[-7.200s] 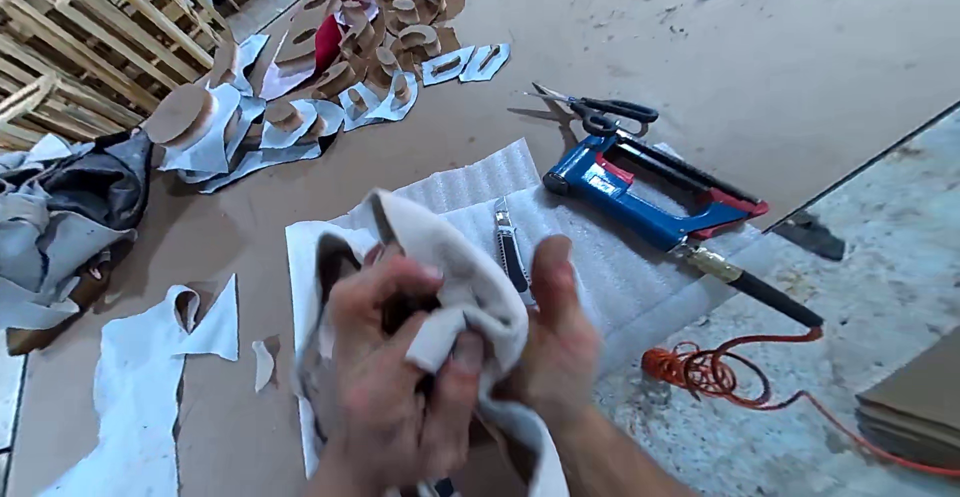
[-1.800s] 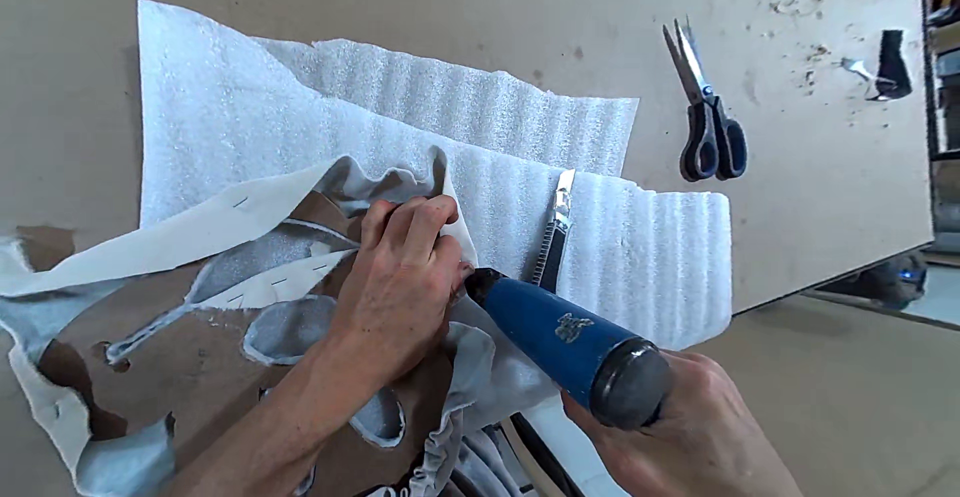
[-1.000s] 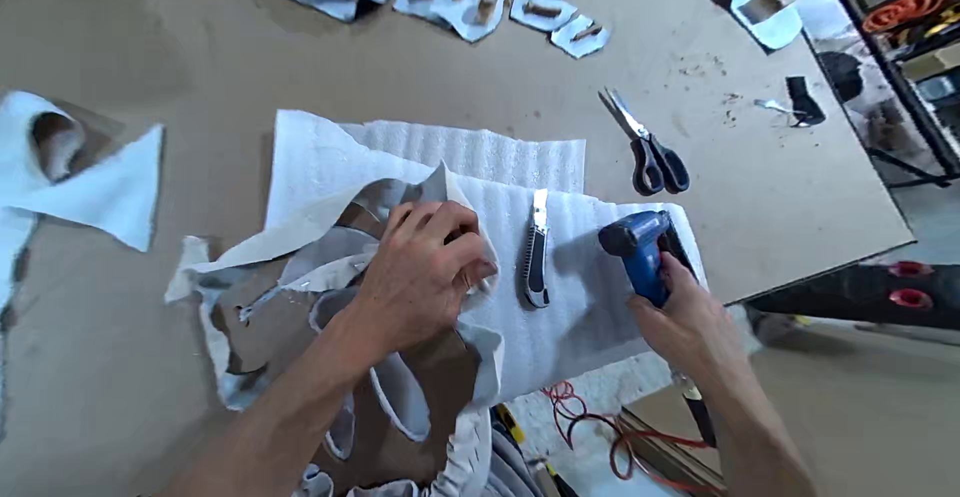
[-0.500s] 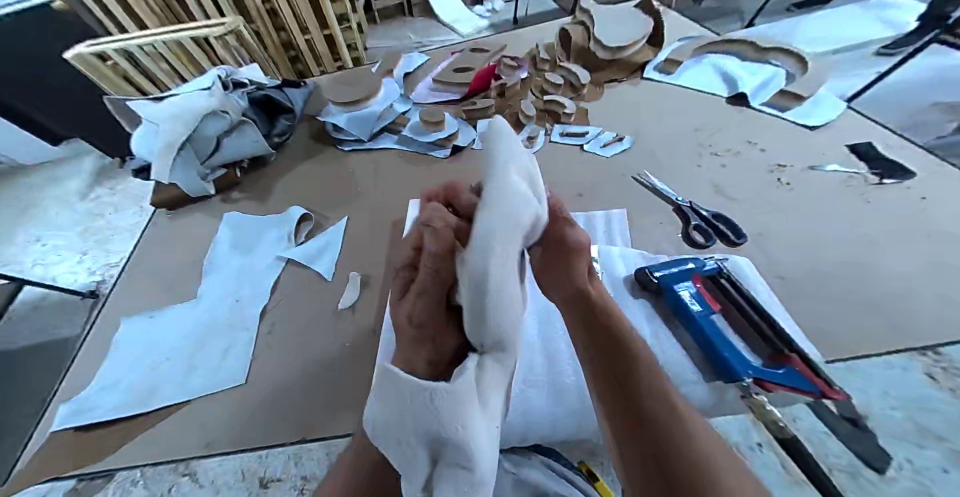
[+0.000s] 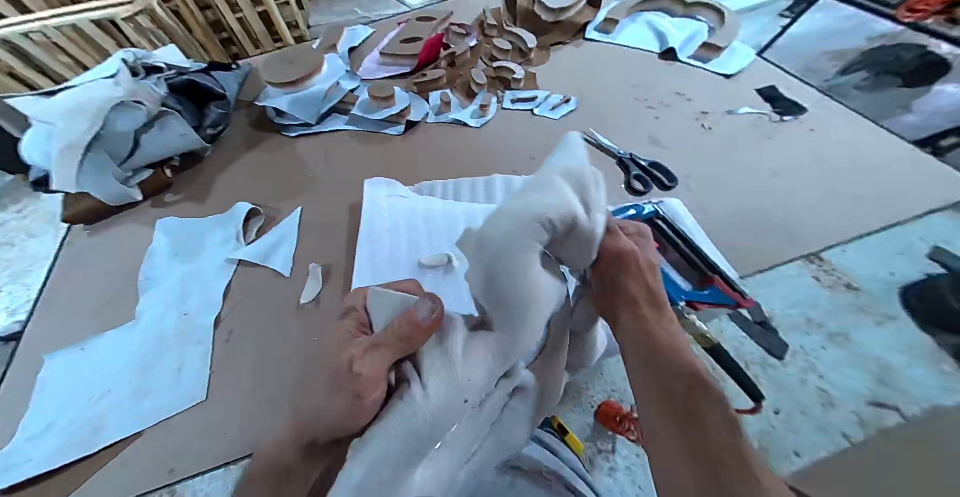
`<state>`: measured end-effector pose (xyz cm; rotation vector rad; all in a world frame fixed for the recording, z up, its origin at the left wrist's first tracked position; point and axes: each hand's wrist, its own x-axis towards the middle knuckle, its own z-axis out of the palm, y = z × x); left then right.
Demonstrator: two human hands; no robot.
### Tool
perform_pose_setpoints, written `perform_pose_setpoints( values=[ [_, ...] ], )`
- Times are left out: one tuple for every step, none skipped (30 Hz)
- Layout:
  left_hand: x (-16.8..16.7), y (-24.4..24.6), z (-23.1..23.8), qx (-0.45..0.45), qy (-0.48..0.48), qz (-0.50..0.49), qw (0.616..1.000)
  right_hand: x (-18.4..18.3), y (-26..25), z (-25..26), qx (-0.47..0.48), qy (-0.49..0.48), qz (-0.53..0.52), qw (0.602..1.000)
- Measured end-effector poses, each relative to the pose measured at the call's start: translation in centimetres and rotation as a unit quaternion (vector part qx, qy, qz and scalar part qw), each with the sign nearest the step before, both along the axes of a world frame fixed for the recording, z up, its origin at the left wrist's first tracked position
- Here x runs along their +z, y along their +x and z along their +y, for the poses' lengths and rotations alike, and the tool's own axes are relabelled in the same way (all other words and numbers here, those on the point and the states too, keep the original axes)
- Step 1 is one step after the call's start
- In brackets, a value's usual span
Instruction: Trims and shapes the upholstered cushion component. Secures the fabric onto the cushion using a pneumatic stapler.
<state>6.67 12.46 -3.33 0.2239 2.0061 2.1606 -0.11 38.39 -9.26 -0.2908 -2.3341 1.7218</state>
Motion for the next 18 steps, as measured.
perform_pose_setpoints(
  values=[
    [-0.4, -0.5, 0.5, -0.026, 0.019, -0.044, 0.999, -0.8, 1.6, 0.6, -0.018, -0.032, 0.019, 0.999],
    [-1.0, -1.2, 1.0, -0.051, 0.028, -0.085, 0.995, -1.9, 3.2, 1.3, -0.036, -0.066, 0.032, 0.997],
    [-1.8, -1.7, 1.6, -0.073, 0.036, -0.121, 0.989, -3.2, 4.9, 1.9, -0.059, -0.087, 0.036, 0.994],
    [-2.7, -1.8, 2.4, -0.09, 0.038, -0.151, 0.984, -4.6, 6.4, 2.3, -0.092, -0.099, 0.034, 0.99],
    [-3.8, -1.8, 3.2, -0.111, 0.037, -0.183, 0.976, -6.0, 7.8, 2.6, -0.13, -0.11, 0.028, 0.985],
    [-4.8, -1.5, 4.0, -0.13, 0.042, -0.218, 0.966, -7.3, 9.0, 2.8, -0.164, -0.128, 0.021, 0.978],
    [-5.8, -1.2, 4.6, -0.149, 0.052, -0.249, 0.956, -8.7, 10.2, 2.9, -0.196, -0.149, 0.017, 0.969],
    [-6.8, -0.8, 5.2, -0.162, 0.058, -0.272, 0.947, -10.1, 11.2, 3.0, -0.224, -0.168, 0.019, 0.96],
    [-7.7, -0.4, 5.7, -0.165, 0.063, -0.285, 0.942, -11.4, 11.9, 2.9, -0.244, -0.178, 0.023, 0.953],
    [-8.4, -0.2, 6.2, -0.161, 0.066, -0.288, 0.942, -12.6, 12.1, 2.8, -0.262, -0.182, 0.027, 0.947],
    [-9.0, 0.0, 6.6, -0.149, 0.062, -0.279, 0.947, -13.8, 12.1, 2.7, -0.269, -0.183, 0.03, 0.945],
    [-9.6, 0.2, 6.9, -0.134, 0.054, -0.262, 0.954, -14.9, 12.2, 2.4, -0.267, -0.171, 0.027, 0.948],
    [-10.2, 0.5, 6.9, -0.117, 0.046, -0.242, 0.962, -16.0, 12.4, 2.2, -0.264, -0.149, 0.026, 0.953],
    [-10.8, 0.6, 6.9, -0.104, 0.036, -0.221, 0.969, -17.0, 12.4, 2.0, -0.263, -0.123, 0.028, 0.956],
    [-11.5, 0.5, 6.6, -0.095, 0.023, -0.209, 0.973, -17.8, 12.1, 1.9, -0.266, -0.097, 0.026, 0.959],
    [-12.1, 0.1, 6.3, -0.09, 0.005, -0.203, 0.975, -18.3, 11.7, 1.9, -0.265, -0.069, 0.012, 0.962],
    [-12.5, -0.6, 5.9, -0.085, -0.022, -0.205, 0.975, -18.5, 11.4, 1.9, -0.254, -0.04, -0.019, 0.966],
    [-12.9, -1.5, 5.6, -0.08, -0.053, -0.213, 0.972, -18.3, 11.2, 2.0, -0.244, -0.012, -0.061, 0.968]
  ],
)
